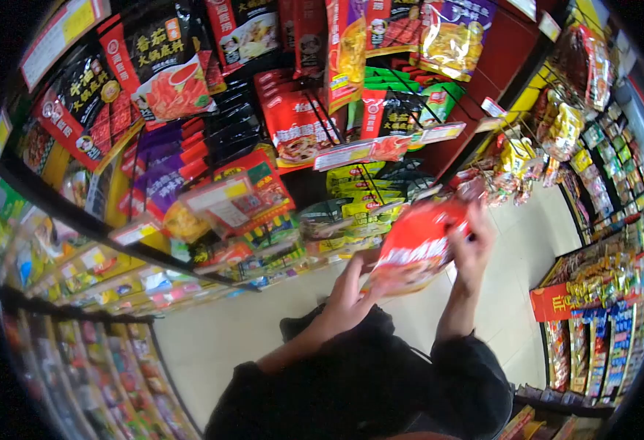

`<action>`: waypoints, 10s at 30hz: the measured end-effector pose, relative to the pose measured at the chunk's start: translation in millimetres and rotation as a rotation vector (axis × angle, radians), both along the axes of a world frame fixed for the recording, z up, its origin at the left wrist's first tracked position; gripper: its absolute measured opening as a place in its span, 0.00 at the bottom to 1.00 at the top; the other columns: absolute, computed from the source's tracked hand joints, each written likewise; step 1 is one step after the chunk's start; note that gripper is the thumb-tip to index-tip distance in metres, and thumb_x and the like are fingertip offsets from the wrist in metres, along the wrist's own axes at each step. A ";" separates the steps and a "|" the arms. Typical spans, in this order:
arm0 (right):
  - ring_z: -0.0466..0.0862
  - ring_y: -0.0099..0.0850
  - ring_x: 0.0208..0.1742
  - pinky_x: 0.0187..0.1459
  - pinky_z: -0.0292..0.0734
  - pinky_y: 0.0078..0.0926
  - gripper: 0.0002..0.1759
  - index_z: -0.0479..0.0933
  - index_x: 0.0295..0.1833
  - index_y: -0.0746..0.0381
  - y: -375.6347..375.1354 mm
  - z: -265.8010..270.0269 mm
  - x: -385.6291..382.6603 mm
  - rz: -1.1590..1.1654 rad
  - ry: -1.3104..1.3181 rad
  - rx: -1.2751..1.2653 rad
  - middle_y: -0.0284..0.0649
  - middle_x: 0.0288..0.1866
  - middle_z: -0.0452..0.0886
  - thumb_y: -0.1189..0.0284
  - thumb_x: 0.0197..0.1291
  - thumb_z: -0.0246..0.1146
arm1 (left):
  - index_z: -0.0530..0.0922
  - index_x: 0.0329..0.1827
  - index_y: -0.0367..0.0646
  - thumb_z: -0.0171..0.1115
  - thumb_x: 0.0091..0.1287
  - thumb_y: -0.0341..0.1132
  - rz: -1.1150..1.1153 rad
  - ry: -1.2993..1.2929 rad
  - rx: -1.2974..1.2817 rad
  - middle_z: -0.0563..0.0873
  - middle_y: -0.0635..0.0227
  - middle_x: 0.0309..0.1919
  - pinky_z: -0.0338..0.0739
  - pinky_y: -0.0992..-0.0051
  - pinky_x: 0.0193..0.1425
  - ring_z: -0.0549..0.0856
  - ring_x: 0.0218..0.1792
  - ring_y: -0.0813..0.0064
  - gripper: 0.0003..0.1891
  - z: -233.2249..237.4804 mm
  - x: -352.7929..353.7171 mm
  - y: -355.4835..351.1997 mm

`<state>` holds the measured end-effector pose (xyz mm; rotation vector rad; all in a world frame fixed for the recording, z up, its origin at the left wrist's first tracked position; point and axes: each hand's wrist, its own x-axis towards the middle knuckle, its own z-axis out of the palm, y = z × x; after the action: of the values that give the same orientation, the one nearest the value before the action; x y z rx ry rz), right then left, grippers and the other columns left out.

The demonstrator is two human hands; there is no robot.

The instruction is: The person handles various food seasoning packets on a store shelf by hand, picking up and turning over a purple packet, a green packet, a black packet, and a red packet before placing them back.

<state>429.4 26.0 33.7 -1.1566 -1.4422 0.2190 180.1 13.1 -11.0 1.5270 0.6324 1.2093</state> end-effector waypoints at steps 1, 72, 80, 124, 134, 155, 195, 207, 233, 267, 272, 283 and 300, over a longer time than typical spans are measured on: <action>0.69 0.50 0.76 0.78 0.56 0.49 0.28 0.80 0.66 0.67 7.1 19.4 12.9 -0.100 0.045 -0.030 0.51 0.66 0.82 0.76 0.58 0.72 | 0.66 0.72 0.33 0.63 0.75 0.35 0.010 -0.034 0.061 0.77 0.55 0.65 0.72 0.63 0.70 0.79 0.63 0.63 0.26 8.0 0.3 2.0; 0.80 0.35 0.53 0.58 0.72 0.31 0.07 0.83 0.46 0.68 67.8 55.7 -13.1 -0.006 -0.141 0.213 0.43 0.48 0.84 0.79 0.69 0.60 | 0.44 0.84 0.48 0.63 0.69 0.25 0.204 -0.950 -0.801 0.67 0.48 0.74 0.64 0.51 0.80 0.69 0.75 0.56 0.45 -124.7 -13.0 194.6; 0.78 0.24 0.39 0.41 0.74 0.21 0.08 0.82 0.49 0.67 18.0 -52.2 -22.6 0.053 0.289 -0.230 0.38 0.46 0.78 0.78 0.73 0.59 | 0.40 0.85 0.57 0.70 0.68 0.35 0.276 -0.880 -0.677 0.71 0.63 0.75 0.61 0.48 0.77 0.72 0.75 0.64 0.51 -129.6 -7.4 240.6; 0.72 0.40 0.73 0.69 0.70 0.38 0.50 0.48 0.86 0.59 59.6 -35.8 -59.7 0.368 0.227 -0.322 0.51 0.81 0.62 0.67 0.64 0.67 | 0.75 0.52 0.40 0.67 0.73 0.30 0.212 -0.157 -0.638 0.79 0.75 0.26 0.63 0.79 0.19 0.72 0.17 0.85 0.10 -75.4 -10.0 22.2; 0.80 0.25 0.61 0.65 0.75 0.27 0.37 0.68 0.77 0.66 75.7 -8.8 -89.0 0.473 0.332 -0.493 0.43 0.71 0.77 0.82 0.61 0.68 | 0.78 0.62 0.33 0.73 0.69 0.36 0.151 -0.036 -0.471 0.89 0.61 0.53 0.80 0.72 0.59 0.87 0.54 0.77 0.23 -42.3 -16.2 -22.8; 0.78 0.24 0.65 0.68 0.70 0.26 0.31 0.74 0.75 0.58 106.5 164.0 -126.6 0.365 0.017 0.075 0.41 0.70 0.80 0.76 0.65 0.68 | 0.81 0.58 0.41 0.64 0.71 0.29 0.321 -0.047 0.430 0.82 0.65 0.56 0.77 0.68 0.58 0.82 0.53 0.74 0.14 230.0 -147.0 120.3; 0.82 0.26 0.55 0.61 0.75 0.27 0.31 0.72 0.76 0.55 166.0 196.2 -174.8 0.371 -0.157 0.473 0.46 0.62 0.84 0.68 0.68 0.68 | 0.80 0.60 0.29 0.68 0.68 0.25 0.221 -0.241 0.415 0.89 0.58 0.52 0.86 0.73 0.52 0.89 0.47 0.72 0.18 329.6 -115.3 183.8; 0.86 0.44 0.35 0.42 0.80 0.42 0.35 0.70 0.78 0.45 203.9 191.0 -176.6 0.241 -0.341 0.302 0.54 0.37 0.83 0.61 0.66 0.69 | 0.86 0.52 0.30 0.71 0.67 0.28 0.469 0.009 0.610 0.91 0.63 0.46 0.82 0.76 0.54 0.88 0.46 0.76 0.13 313.8 -130.6 229.9; 0.89 0.41 0.29 0.35 0.84 0.37 0.15 0.87 0.57 0.53 73.8 144.5 -169.3 0.836 -0.496 -0.015 0.43 0.37 0.90 0.64 0.66 0.68 | 0.81 0.61 0.45 0.62 0.61 0.34 1.500 1.328 1.213 0.88 0.63 0.49 0.70 0.41 0.61 0.83 0.56 0.62 0.23 285.9 -134.1 294.0; 0.81 0.35 0.59 0.61 0.76 0.32 0.44 0.62 0.73 0.71 318.8 -142.7 -114.8 0.268 -0.062 -0.181 0.48 0.61 0.78 0.57 0.62 0.75 | 0.81 0.48 0.44 0.58 0.69 0.25 0.803 0.463 -0.229 0.83 0.64 0.45 0.78 0.73 0.38 0.84 0.41 0.70 0.09 -116.9 -149.2 -38.9; 0.83 0.23 0.41 0.43 0.80 0.24 0.21 0.80 0.53 0.63 353.3 -170.5 -90.5 0.222 -0.302 0.021 0.33 0.41 0.86 0.57 0.68 0.70 | 0.81 0.48 0.45 0.59 0.68 0.25 0.715 0.468 -0.259 0.83 0.65 0.45 0.79 0.72 0.38 0.85 0.40 0.70 0.09 -122.4 -142.8 -35.5; 0.81 0.39 0.46 0.52 0.75 0.38 0.25 0.78 0.55 0.67 310.8 -136.2 -113.6 0.159 -0.159 -0.024 0.44 0.44 0.83 0.57 0.65 0.68 | 0.81 0.44 0.42 0.60 0.67 0.25 0.576 0.492 -0.204 0.84 0.60 0.43 0.80 0.69 0.45 0.85 0.43 0.60 0.06 -157.9 -121.5 -47.9; 0.80 0.26 0.39 0.45 0.73 0.26 0.09 0.82 0.45 0.67 191.4 -59.4 -116.9 0.389 0.382 -0.387 0.36 0.39 0.86 0.74 0.66 0.60 | 0.82 0.45 0.43 0.60 0.67 0.24 0.537 0.481 -0.290 0.84 0.63 0.44 0.79 0.73 0.34 0.86 0.37 0.69 0.07 -145.0 -121.7 -42.3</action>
<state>312.5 217.4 -25.8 -1.0523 -1.2969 0.9736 58.4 -29.2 -156.0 1.4450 1.5443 1.0649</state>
